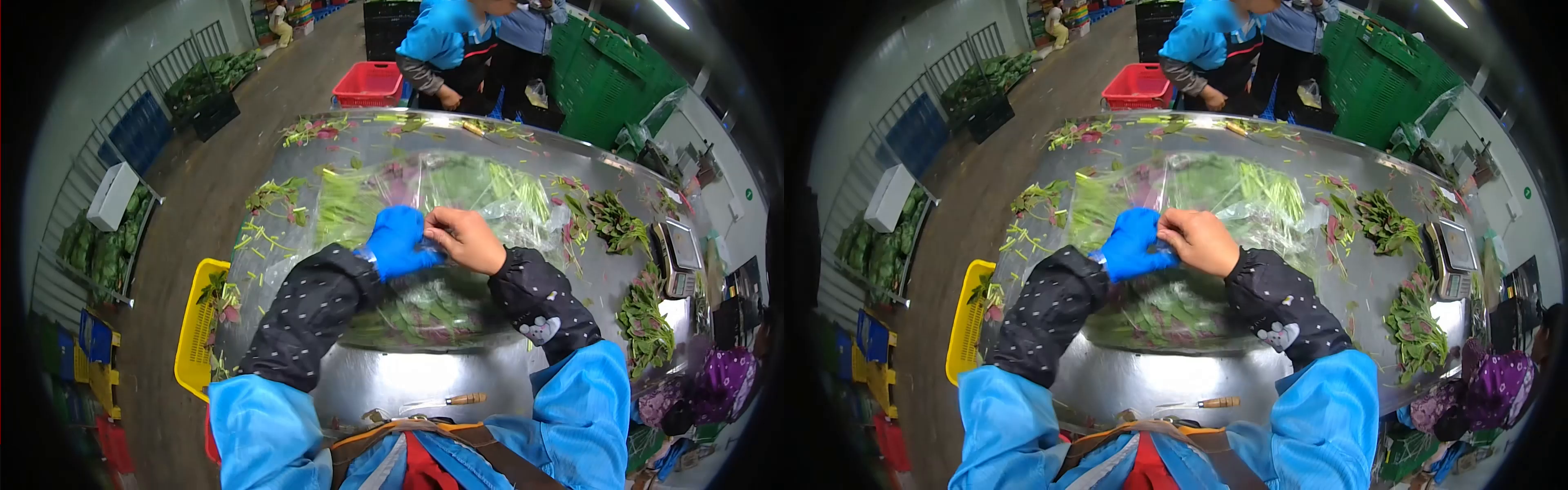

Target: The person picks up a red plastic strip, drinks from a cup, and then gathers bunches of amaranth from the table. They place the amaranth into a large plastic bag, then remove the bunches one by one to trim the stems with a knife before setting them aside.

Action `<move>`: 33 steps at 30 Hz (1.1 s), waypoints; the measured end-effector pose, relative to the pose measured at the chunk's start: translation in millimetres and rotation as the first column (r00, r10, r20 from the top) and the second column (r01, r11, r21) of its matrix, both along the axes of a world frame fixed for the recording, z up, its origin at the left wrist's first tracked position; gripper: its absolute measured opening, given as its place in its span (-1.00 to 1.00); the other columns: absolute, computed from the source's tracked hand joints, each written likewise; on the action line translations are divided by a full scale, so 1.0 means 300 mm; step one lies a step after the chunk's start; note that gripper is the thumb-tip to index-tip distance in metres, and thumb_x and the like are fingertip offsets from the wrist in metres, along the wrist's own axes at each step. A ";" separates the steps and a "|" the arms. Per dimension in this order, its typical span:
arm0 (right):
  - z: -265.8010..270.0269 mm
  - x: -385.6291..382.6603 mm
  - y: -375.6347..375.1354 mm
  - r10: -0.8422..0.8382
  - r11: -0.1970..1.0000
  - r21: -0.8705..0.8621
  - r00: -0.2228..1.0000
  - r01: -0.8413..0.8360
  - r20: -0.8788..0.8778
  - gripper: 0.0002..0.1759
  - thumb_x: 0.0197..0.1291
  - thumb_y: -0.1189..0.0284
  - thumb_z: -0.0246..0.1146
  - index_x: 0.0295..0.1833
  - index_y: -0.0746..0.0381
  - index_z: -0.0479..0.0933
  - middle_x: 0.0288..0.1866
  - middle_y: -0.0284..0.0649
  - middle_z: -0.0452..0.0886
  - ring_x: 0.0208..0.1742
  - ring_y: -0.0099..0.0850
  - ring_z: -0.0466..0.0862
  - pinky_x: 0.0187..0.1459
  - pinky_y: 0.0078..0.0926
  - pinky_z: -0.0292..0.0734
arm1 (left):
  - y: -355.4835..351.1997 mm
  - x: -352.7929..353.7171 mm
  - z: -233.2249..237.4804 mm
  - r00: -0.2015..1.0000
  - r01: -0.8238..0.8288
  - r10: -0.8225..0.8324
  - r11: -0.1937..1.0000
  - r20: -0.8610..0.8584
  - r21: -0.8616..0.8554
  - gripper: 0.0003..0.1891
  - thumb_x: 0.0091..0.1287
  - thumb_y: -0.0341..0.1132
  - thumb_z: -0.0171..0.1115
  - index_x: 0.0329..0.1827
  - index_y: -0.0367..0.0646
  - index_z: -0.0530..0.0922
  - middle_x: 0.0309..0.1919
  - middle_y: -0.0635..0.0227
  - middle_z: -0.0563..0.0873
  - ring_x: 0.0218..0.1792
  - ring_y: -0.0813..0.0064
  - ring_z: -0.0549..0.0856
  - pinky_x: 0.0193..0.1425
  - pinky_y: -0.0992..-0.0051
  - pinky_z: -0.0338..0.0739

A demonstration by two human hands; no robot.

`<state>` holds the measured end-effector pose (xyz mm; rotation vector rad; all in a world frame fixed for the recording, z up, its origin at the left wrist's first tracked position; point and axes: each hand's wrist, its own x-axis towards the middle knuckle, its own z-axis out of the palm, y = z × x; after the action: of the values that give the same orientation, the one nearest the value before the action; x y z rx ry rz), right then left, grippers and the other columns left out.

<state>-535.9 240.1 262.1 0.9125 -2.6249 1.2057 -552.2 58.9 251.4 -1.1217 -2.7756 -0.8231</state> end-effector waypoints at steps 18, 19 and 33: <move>-0.337 0.772 0.535 -0.380 0.922 0.305 0.715 0.240 0.587 -0.73 0.26 0.28 0.22 -0.04 0.21 0.55 -0.40 -0.11 0.68 -0.40 -0.20 0.70 -0.32 -0.32 0.57 | -0.609 0.779 -0.427 0.410 -0.054 0.519 0.835 0.750 -0.548 -0.51 0.21 0.18 0.19 -0.29 -0.13 0.67 -0.48 0.18 0.70 -0.50 0.36 0.67 -0.24 0.34 0.54; -0.457 0.794 0.612 -0.389 0.904 0.184 0.564 0.385 0.729 -0.74 0.26 0.32 0.22 -0.01 0.22 0.54 -0.35 -0.14 0.69 -0.38 -0.25 0.70 -0.30 -0.36 0.58 | -0.671 0.788 -0.540 0.526 -0.057 0.586 0.748 0.617 -0.662 -0.50 0.22 0.19 0.18 -0.27 -0.14 0.67 -0.45 0.17 0.70 -0.51 0.42 0.67 -0.22 0.33 0.55; -0.180 0.284 0.823 -0.653 0.742 -0.219 0.757 0.634 -0.018 -0.54 0.04 0.41 0.41 0.03 0.28 0.44 -0.16 -0.28 0.57 -0.15 -0.46 0.56 -0.07 -0.54 0.46 | -0.439 0.114 -0.126 0.839 -0.527 0.544 0.800 0.023 0.286 -0.52 0.09 -0.16 0.43 0.04 -0.17 0.51 -0.05 0.21 0.63 -0.01 0.30 0.59 0.11 0.33 0.42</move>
<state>-450.8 486.9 208.0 -0.0143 -2.3506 1.1473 -518.1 -72.9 213.5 -0.2713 -2.5896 -1.0284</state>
